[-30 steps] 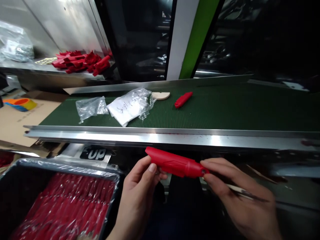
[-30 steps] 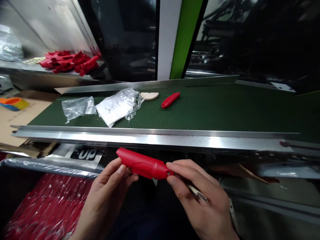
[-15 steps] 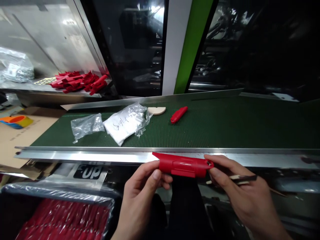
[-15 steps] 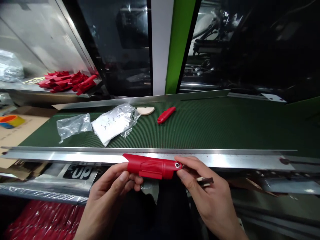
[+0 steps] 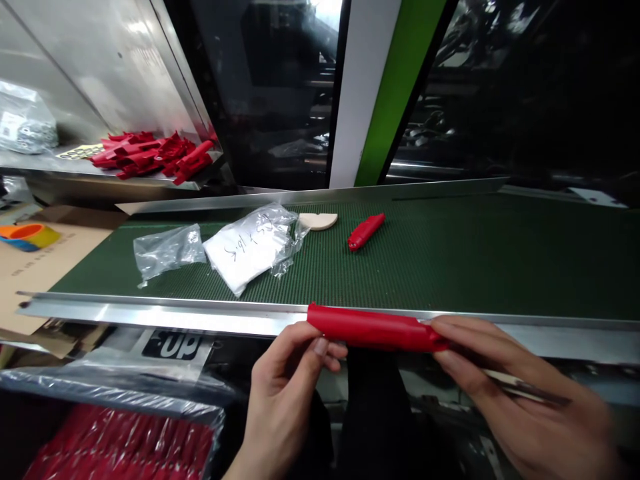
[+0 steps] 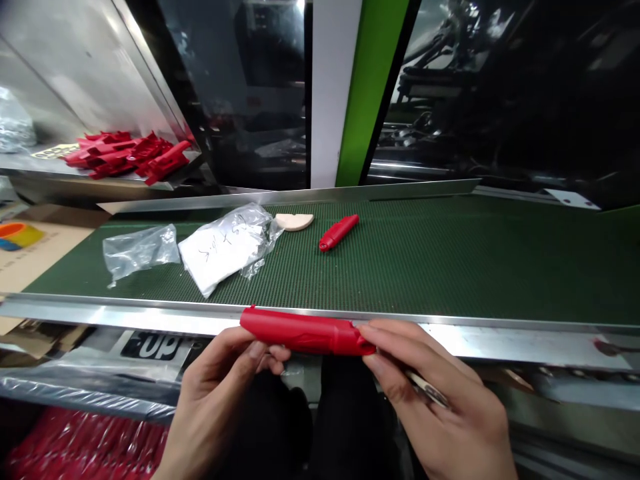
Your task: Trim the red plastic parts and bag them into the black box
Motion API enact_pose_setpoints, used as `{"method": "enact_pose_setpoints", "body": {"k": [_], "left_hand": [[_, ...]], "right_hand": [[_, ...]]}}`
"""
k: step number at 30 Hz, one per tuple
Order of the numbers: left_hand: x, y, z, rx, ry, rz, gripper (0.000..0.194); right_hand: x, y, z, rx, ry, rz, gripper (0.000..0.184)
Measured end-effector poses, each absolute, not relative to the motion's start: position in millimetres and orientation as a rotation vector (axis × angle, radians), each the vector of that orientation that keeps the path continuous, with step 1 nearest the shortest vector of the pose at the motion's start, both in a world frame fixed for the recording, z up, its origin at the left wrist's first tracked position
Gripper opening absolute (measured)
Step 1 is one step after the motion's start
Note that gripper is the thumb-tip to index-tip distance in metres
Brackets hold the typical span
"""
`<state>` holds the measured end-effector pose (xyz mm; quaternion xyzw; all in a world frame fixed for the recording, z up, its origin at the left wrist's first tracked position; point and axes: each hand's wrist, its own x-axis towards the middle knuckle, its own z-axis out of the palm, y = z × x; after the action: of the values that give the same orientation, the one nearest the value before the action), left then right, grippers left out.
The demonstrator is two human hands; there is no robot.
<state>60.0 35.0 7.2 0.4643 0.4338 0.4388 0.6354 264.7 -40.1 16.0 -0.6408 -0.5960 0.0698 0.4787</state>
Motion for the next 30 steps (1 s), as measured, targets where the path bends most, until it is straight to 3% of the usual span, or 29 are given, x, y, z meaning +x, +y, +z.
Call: {"method": "enact_pose_setpoints", "body": {"k": [9,13,16,22,27,30], "left_hand": [[70.4,63.8,10.5,1.176,1.031,0.973,0.016],[74.3,90.9,17.0,1.37,1.044,0.818,0.021],[78.3,125.1,21.3,1.861,1.062,0.685,0.026],[127.5,210.8,16.5,2.257,1.031,0.659,0.025],[185.8,240.7,-9.6,2.259,0.94,0.536,0.037],[191.1,229.9,-6.9,2.146,0.895,0.58,0.049]], "right_hand": [[277.3,-9.2,40.4,-1.784,-1.427,0.318,0.016],[294.2,8.8,44.8,-1.852,-1.464,0.407,0.023],[312.4,25.0,45.5,-1.915,-1.545,0.425,0.026],[338.5,51.1,42.7,-2.096,-1.862,0.187,0.028],[339.5,46.5,37.8,-2.256,-1.805,-0.021,0.04],[329.9,34.5,41.8,-2.148,-1.757,0.033,0.041]]}}
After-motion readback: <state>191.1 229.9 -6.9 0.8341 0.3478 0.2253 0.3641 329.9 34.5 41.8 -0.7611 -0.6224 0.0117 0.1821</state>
